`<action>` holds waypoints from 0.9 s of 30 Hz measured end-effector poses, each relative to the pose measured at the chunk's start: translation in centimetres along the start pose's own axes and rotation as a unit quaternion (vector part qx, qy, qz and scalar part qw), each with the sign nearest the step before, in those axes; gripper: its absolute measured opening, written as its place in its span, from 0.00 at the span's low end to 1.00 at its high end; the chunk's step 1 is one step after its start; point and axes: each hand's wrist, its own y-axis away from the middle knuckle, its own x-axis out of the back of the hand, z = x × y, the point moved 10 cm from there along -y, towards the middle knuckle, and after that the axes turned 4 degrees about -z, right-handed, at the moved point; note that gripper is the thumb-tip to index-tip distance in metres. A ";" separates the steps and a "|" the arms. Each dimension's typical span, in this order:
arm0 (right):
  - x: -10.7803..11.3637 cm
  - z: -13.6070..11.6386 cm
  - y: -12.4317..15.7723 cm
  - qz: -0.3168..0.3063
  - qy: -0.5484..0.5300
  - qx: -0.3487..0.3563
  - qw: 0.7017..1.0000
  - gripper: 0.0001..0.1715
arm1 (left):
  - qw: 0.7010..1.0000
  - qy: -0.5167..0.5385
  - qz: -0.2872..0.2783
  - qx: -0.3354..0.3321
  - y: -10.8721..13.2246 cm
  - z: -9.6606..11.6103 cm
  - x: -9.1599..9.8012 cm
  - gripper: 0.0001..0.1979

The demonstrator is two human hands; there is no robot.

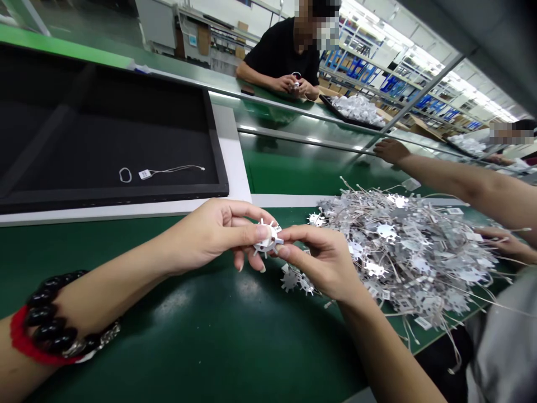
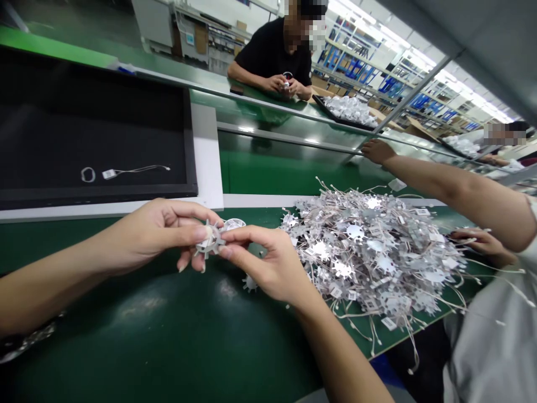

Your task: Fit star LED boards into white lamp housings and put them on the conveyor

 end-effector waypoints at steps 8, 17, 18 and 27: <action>-0.2 -3.1 0.9 0.058 0.171 0.176 0.968 0.24 | 0.996 -0.063 0.054 -0.025 0.2 0.4 1.1 0.09; -0.8 -3.7 1.2 0.065 0.242 0.212 0.945 0.19 | 0.990 -0.114 0.082 -0.019 0.4 0.2 1.4 0.09; -0.8 -3.7 1.2 0.066 0.243 0.214 0.944 0.19 | 0.990 -0.116 0.081 -0.019 0.4 0.2 1.3 0.09; -0.9 -4.4 1.8 0.108 0.271 0.259 0.921 0.19 | 0.994 -0.048 0.084 -0.044 0.2 0.3 1.0 0.08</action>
